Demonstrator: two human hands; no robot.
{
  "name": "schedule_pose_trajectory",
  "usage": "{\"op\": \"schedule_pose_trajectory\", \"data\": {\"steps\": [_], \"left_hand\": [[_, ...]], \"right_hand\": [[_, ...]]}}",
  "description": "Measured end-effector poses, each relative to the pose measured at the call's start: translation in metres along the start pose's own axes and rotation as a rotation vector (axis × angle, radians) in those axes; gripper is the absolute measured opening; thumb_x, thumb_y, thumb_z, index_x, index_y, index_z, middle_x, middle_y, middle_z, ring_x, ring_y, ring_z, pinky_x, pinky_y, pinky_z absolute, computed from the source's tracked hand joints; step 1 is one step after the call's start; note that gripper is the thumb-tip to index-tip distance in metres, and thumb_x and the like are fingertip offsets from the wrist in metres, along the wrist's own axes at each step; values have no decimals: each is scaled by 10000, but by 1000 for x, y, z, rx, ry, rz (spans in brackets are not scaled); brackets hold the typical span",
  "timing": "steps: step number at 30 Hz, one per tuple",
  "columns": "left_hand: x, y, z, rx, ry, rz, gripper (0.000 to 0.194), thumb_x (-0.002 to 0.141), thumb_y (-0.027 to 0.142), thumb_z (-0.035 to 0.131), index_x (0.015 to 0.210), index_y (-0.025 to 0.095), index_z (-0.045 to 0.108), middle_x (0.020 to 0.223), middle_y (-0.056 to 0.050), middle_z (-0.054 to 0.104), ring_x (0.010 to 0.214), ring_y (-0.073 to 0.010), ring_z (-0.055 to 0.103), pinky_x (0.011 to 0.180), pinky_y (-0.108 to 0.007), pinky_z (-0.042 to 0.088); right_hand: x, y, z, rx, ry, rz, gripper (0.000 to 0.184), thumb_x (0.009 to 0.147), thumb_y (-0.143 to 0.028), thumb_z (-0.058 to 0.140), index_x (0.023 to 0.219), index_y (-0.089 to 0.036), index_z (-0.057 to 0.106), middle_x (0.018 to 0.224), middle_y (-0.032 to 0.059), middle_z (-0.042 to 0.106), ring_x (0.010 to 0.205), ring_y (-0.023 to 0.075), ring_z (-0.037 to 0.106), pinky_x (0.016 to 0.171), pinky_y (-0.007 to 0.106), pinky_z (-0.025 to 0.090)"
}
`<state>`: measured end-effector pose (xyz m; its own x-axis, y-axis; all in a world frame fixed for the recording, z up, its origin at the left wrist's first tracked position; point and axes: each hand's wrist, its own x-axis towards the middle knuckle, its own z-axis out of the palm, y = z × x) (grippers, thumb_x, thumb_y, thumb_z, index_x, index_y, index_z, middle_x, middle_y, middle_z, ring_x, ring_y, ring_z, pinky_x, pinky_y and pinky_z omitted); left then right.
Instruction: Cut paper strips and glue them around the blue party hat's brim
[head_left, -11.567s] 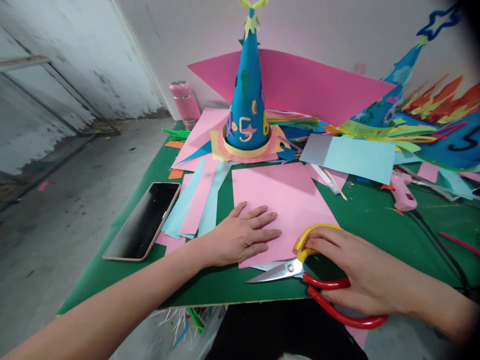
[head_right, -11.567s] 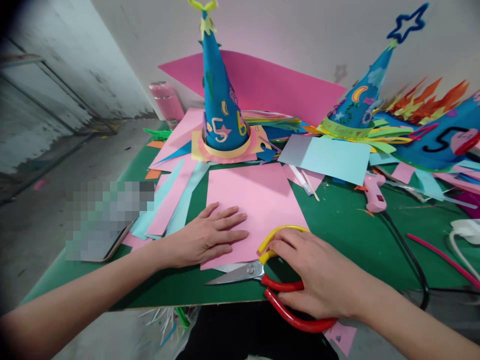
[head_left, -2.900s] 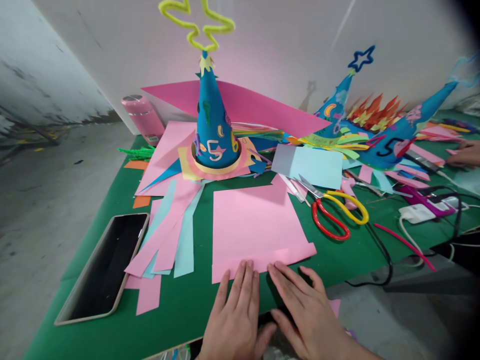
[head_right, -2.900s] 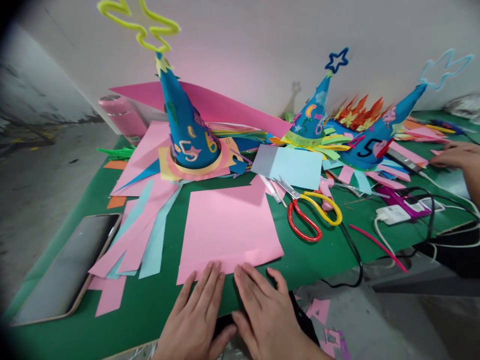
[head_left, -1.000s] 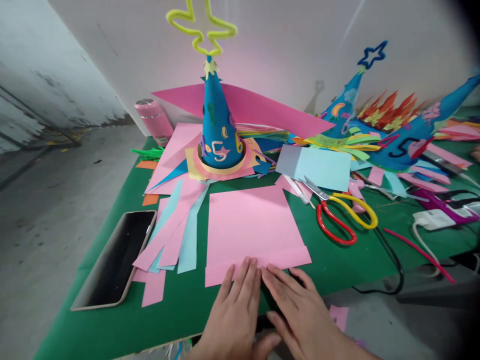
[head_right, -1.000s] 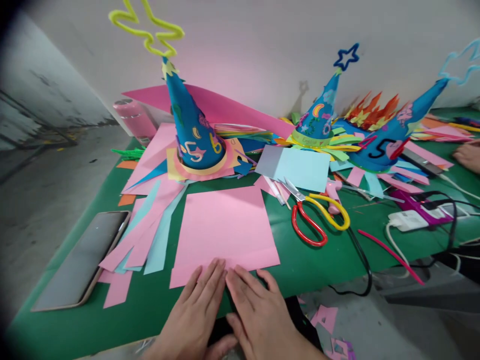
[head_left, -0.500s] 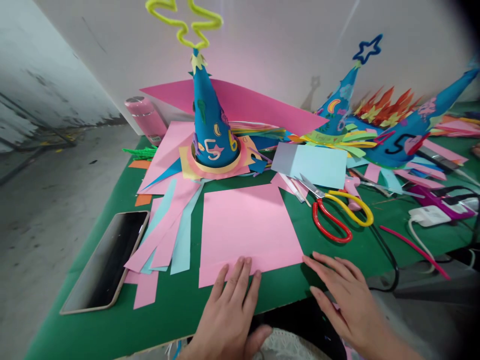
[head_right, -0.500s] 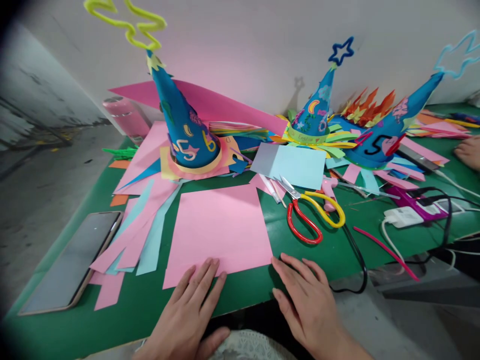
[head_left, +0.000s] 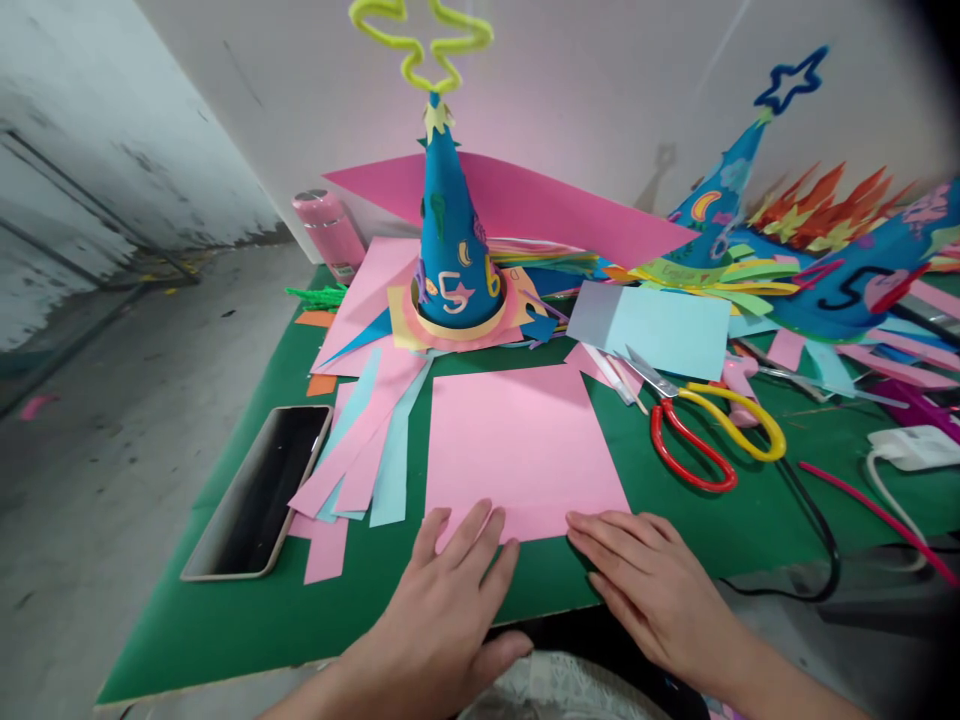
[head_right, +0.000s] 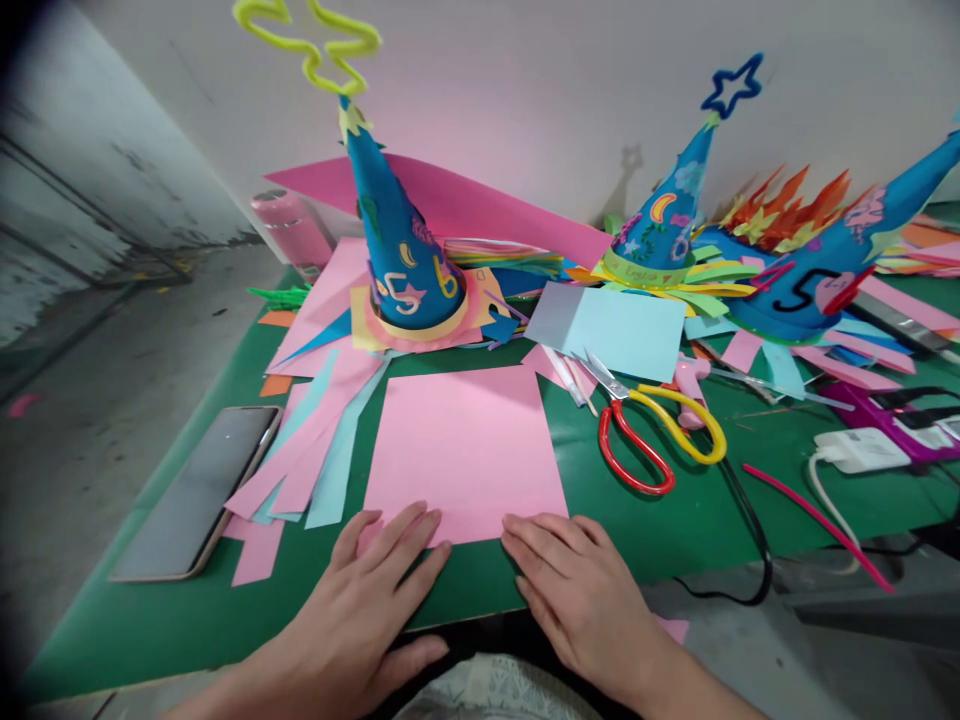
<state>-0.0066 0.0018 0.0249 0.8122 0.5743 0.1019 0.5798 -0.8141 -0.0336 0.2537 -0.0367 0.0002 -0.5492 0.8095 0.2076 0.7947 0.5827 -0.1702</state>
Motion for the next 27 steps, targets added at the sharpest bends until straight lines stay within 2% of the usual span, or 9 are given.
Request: {"op": "schedule_pose_trajectory", "data": {"steps": [4,12,21,24,27], "left_hand": [[-13,-9,-6,-4,67,-39,473,876,572,432,1149,229,610,1254,-51,579,1267,-235,380,1094,-397,84],[-38,-27,-11,8,62,-53,429,875,547,445,1119,242,624,1221,-60,597,1241,-243,417,1096,-416,63],[-60,-39,-18,-30,83,-166,424,883,561,432,1097,267,650,1179,-29,636,1175,-231,498,1104,-390,82],[-63,-41,-23,-27,107,-198,440,903,557,388,996,249,688,1133,-37,659,1164,-230,508,1098,-382,118],[-52,-36,-24,-21,169,-206,433,929,509,368,943,233,701,1081,-45,679,1151,-221,519,1097,-394,133]], "right_hand": [[-1,1,3,-18,2,-20,401,880,-212,481,1279,-202,519,1349,13,515,1131,173,510,876,309,389],[-3,2,6,-7,19,-6,423,872,-233,492,1295,-237,510,1314,30,549,1116,178,536,856,316,405],[-3,2,5,-27,13,-21,427,875,-227,497,1302,-211,491,1347,5,517,1134,169,509,875,308,387],[-3,2,5,-19,15,-19,421,877,-219,493,1297,-217,494,1346,4,518,1137,171,507,872,314,388],[-3,1,6,-5,16,-10,410,877,-215,494,1288,-215,501,1336,13,529,1137,173,509,876,320,389]]}}
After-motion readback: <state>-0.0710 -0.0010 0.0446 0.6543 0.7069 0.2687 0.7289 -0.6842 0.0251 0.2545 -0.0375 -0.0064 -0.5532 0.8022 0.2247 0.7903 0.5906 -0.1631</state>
